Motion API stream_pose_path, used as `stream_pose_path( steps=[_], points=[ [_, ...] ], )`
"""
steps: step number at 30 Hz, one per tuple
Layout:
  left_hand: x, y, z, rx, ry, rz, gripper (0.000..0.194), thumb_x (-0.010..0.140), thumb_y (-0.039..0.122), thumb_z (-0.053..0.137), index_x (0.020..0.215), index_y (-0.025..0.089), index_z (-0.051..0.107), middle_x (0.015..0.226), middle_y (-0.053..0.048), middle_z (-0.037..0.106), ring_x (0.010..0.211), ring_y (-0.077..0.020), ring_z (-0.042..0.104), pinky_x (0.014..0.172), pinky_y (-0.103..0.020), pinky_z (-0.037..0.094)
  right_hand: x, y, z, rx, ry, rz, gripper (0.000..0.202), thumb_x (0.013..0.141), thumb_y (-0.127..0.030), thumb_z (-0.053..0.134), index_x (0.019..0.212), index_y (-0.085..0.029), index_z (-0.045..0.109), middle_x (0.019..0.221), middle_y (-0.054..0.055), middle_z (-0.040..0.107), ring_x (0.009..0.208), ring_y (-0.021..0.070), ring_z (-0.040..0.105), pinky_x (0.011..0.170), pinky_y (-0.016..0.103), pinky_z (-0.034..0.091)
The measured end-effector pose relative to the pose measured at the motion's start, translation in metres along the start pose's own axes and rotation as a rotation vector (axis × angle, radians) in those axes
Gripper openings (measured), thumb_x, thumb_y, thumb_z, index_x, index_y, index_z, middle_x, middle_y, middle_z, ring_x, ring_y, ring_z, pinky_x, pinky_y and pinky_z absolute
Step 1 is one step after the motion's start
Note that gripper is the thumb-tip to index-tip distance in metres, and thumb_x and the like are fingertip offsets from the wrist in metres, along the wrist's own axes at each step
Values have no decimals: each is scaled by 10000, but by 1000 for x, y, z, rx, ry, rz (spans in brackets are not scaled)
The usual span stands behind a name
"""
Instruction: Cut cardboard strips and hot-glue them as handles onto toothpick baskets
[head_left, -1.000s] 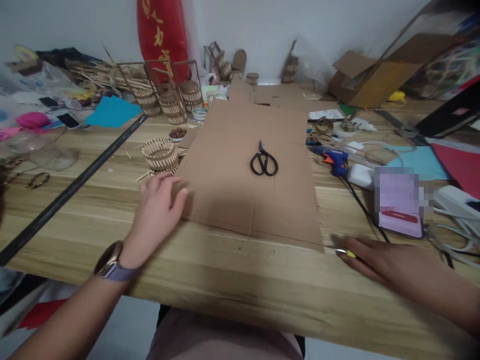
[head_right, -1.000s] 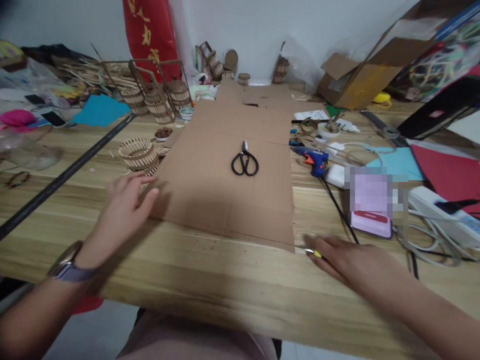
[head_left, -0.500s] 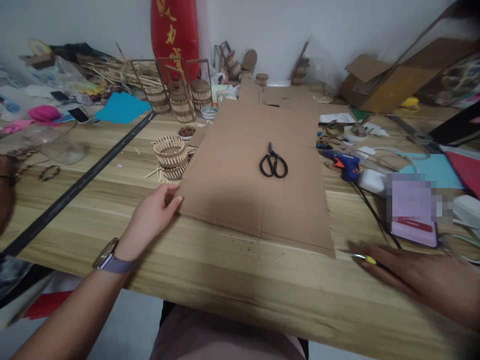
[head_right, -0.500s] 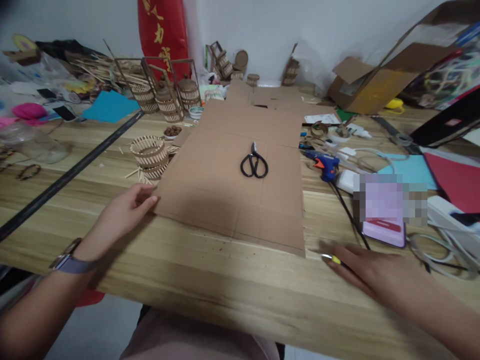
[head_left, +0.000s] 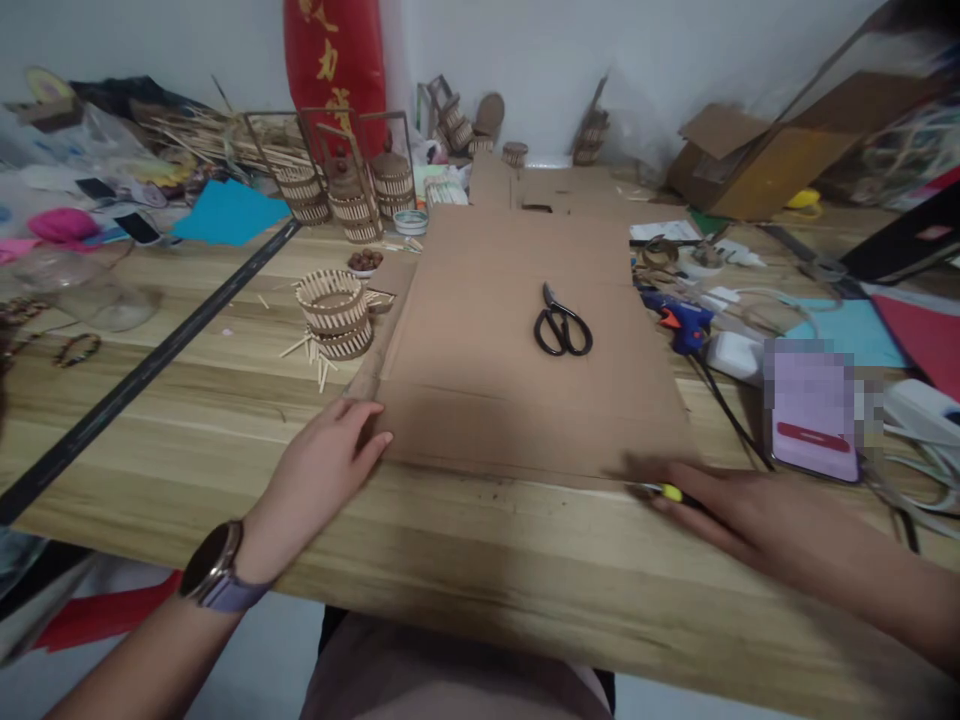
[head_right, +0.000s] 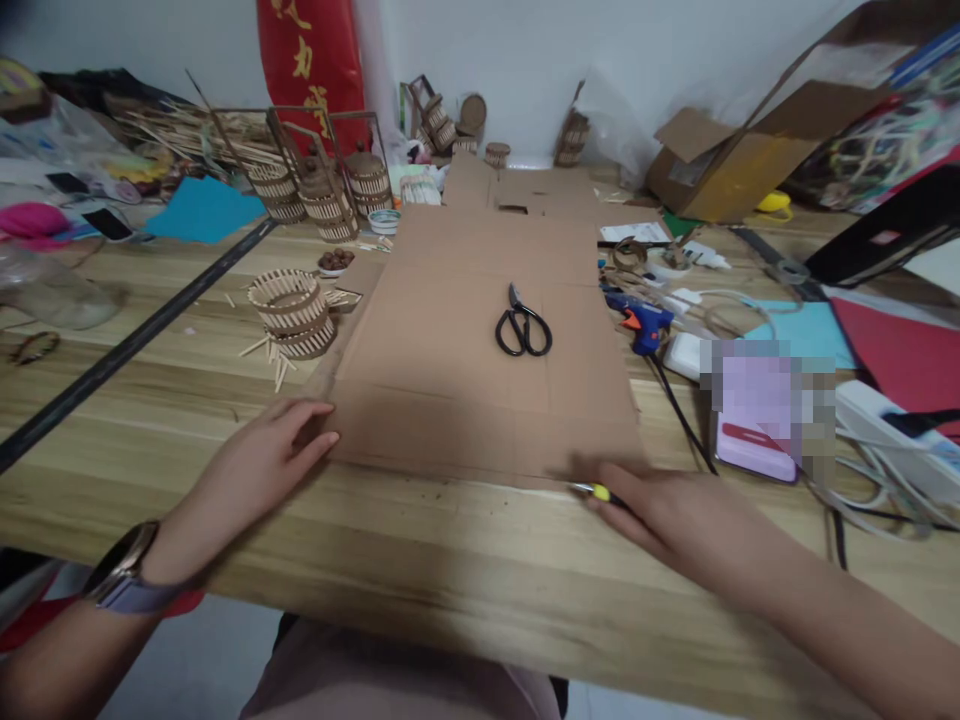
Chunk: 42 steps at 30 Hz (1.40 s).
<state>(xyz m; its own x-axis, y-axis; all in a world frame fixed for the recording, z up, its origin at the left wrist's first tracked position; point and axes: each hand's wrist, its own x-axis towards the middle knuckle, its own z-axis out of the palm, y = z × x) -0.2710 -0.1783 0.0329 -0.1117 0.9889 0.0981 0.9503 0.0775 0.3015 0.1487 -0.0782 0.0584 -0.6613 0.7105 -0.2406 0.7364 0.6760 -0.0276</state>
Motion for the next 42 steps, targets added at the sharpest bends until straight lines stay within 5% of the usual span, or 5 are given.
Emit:
stream_pose_path(
  steps=[6,12,18,31,42],
  points=[
    [23,40,0,171,214,313,347,1036,329,429,1178,135,680,1246,-200,654,1171,-361,599,1035,-577,489,61,-53,-12,62,-46,-230,281,1038,-361,397,1026,-218,638,704,34,723,641,225,709,547,287,392],
    [68,59,43,57,44,645,459,1067,391,412,1398,108,557,1585,-223,440,1540,-361,308,1238,-577,293,96,-81,-19,41,-50,-334,224,1027,-317,462,1010,-198,651,823,53,763,717,212,720,552,277,319],
    [73,44,72,72,-74,611,611,1076,509,334,1513,95,439,1625,-230,385,1548,-343,308,1247,-548,280,97,-83,-21,70,-110,-303,196,1016,-277,485,1038,-191,659,880,67,780,754,228,731,568,280,347],
    [70,47,72,57,-49,607,580,1071,488,370,1489,99,472,1620,-213,404,1545,-328,317,1255,-521,270,100,-87,-25,-19,-128,-339,172,990,-272,509,1004,-211,669,770,42,759,652,216,709,517,276,242],
    [70,50,71,63,-52,604,561,1064,471,400,1479,102,479,1616,-218,408,1537,-337,329,1242,-530,286,115,-112,-40,-216,-206,-265,218,903,-178,577,972,-207,781,725,101,779,634,289,748,469,300,361]
  ],
)
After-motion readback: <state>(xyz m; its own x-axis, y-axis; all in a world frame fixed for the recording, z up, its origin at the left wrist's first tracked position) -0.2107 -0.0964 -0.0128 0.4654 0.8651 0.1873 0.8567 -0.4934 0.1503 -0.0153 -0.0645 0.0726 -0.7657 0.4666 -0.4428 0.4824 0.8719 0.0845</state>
